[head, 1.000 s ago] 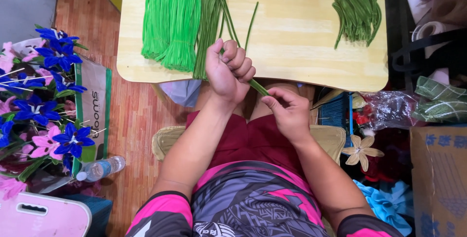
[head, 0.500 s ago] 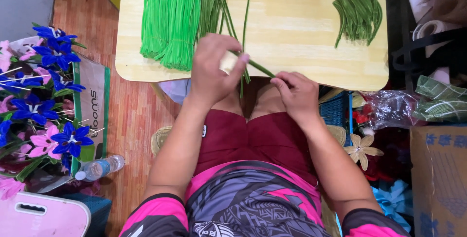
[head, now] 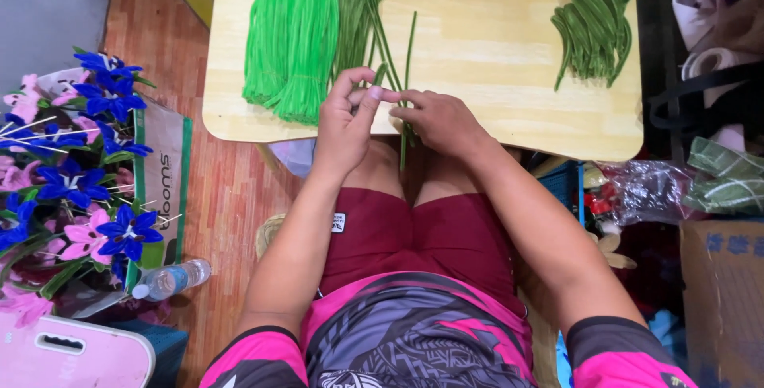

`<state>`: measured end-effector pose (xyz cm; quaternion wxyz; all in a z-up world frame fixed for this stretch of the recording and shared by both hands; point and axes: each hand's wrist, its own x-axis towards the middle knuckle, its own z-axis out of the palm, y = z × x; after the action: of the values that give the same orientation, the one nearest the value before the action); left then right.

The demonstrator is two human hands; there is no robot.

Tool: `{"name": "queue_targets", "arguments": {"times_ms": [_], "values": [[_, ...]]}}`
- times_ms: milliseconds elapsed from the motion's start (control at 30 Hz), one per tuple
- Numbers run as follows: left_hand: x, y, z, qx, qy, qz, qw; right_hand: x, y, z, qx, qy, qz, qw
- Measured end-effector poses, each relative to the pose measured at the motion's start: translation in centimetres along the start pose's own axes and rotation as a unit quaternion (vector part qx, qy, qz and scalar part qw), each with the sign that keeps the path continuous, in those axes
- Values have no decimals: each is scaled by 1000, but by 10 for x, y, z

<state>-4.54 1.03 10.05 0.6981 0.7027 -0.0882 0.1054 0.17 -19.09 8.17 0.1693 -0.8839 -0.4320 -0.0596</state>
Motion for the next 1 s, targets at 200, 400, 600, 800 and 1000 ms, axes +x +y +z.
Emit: {"name": "queue_targets", "arguments": {"times_ms": [200, 400, 600, 800, 1000], "values": [[4, -8, 2, -102, 1, -19, 995, 3, 44, 40, -44, -70, -14, 996], [14, -40, 7, -103, 35, -7, 994, 6, 42, 16, 119, 267, -43, 955], [13, -34, 10, -162, 56, -28, 985, -29, 3, -40, 117, 379, 20, 918], [6, -34, 36, -232, 94, -60, 966, -65, -65, -65, 136, 305, 118, 935], [4, -16, 49, -221, 96, -40, 970, -85, -77, -50, 203, 314, 187, 908]]}}
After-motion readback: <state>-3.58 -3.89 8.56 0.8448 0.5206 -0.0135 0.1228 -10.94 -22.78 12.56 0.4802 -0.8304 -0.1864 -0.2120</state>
